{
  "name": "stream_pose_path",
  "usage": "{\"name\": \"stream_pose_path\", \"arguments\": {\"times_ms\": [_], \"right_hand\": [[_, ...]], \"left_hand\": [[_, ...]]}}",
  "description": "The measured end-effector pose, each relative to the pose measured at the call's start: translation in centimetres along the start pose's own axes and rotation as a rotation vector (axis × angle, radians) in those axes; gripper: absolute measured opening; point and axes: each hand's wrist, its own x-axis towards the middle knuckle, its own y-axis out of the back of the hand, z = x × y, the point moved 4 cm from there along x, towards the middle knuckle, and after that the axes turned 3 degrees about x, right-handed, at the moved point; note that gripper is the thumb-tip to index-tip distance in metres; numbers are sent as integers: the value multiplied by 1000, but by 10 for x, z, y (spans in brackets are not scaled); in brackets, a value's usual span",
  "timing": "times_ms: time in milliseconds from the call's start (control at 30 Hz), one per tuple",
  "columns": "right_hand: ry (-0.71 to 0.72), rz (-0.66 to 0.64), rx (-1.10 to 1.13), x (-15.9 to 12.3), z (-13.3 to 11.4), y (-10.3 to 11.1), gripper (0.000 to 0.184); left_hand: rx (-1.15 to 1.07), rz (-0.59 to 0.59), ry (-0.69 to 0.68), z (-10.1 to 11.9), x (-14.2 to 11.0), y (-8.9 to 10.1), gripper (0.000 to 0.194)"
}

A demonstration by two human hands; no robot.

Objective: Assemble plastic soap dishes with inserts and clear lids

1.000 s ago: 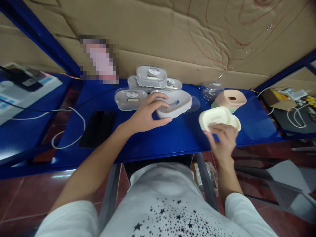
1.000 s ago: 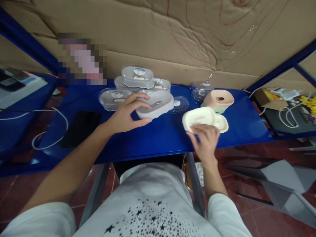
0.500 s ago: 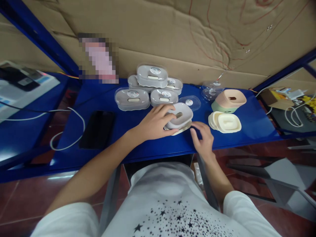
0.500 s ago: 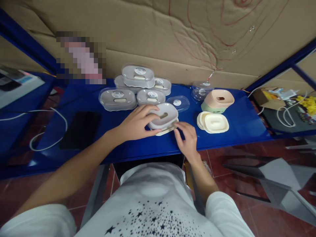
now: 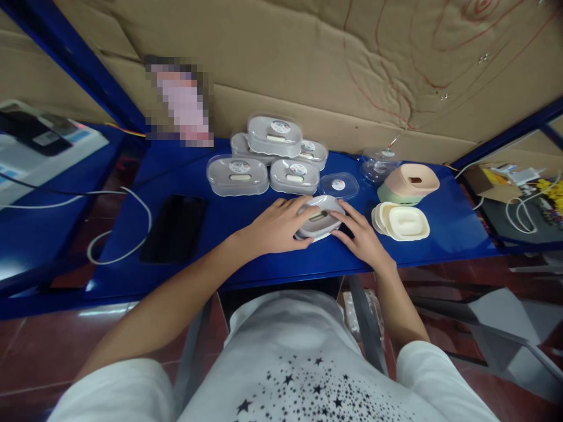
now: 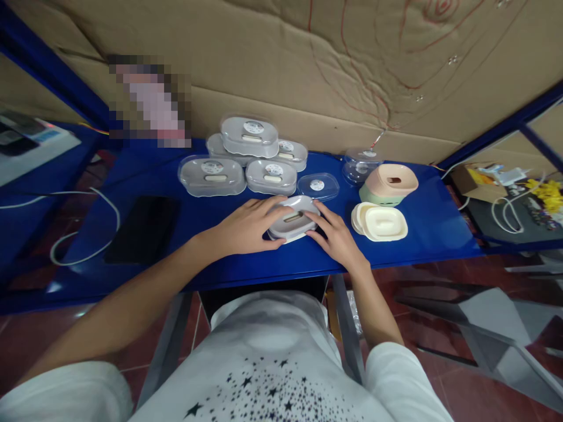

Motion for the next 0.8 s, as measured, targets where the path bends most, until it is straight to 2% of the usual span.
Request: {"name": "stream_pose_path", "arguments": {"times_ms": [167,300,400,500,600,700,800], "right_hand": [[6,-1,-17,-2,4,-8,51],[65,1,-94,-7,0,-7,44],[80,11,-116,9,6,5,44],[-30,50,-188,40,29,19,52],[-169,-40,-269,64,55,18,59],[-200,-107,-266,65,63,10,58],[-181,-97,-175,52,61,8,69]], "left_hand": [[24,2,-49,2,0,-6,56],[10,-27,-100,5,0,-13,69],[-38,-44,-67,0,-1,-9,71],[-127,-97,-6,-15,-4,2,67],[-260,-170,35,-38,-9,13,83],[-333,-177,57,-60,-15,18,93],[-326,-146,71,-76,-20,18,95]]}}
